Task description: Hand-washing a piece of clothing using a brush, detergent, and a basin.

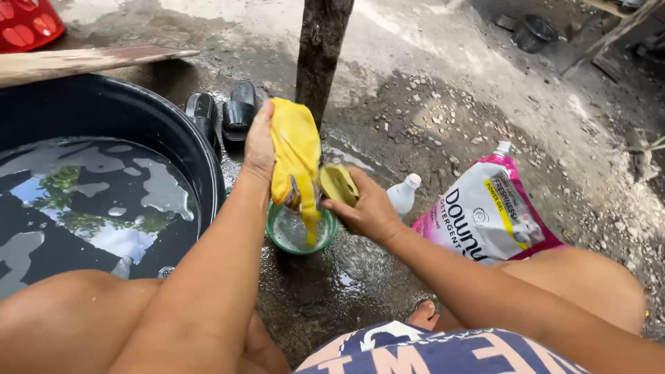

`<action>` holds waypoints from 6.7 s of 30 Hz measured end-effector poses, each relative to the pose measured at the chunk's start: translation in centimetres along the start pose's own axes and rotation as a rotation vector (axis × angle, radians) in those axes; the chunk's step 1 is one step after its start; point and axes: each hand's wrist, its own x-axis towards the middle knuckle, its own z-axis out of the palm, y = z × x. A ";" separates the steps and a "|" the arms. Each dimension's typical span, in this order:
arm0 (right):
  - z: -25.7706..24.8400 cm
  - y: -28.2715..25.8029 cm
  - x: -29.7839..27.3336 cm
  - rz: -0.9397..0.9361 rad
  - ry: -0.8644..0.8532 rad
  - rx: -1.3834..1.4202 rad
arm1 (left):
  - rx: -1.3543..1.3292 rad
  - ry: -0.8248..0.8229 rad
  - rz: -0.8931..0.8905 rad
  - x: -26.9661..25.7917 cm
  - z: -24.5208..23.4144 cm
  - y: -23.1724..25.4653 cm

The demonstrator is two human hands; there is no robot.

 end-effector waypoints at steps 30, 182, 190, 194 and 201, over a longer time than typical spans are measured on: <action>-9.2 -5.4 11.1 0.455 -0.452 1.204 | 0.338 -0.080 -0.180 -3.0 10.0 3.9; -3.9 -1.1 10.3 0.883 -0.158 1.190 | 0.428 0.389 0.073 -1.8 5.3 -1.4; 1.6 -10.1 7.1 0.184 -0.099 -0.143 | 0.134 0.916 -0.066 -3.4 4.4 -1.4; 4.9 -6.0 9.0 0.203 -0.135 -0.062 | 0.042 0.621 -0.195 -3.1 0.2 -3.2; 5.4 -7.3 5.0 0.195 -0.216 -0.066 | 0.090 0.564 -0.168 -3.6 -4.2 -3.5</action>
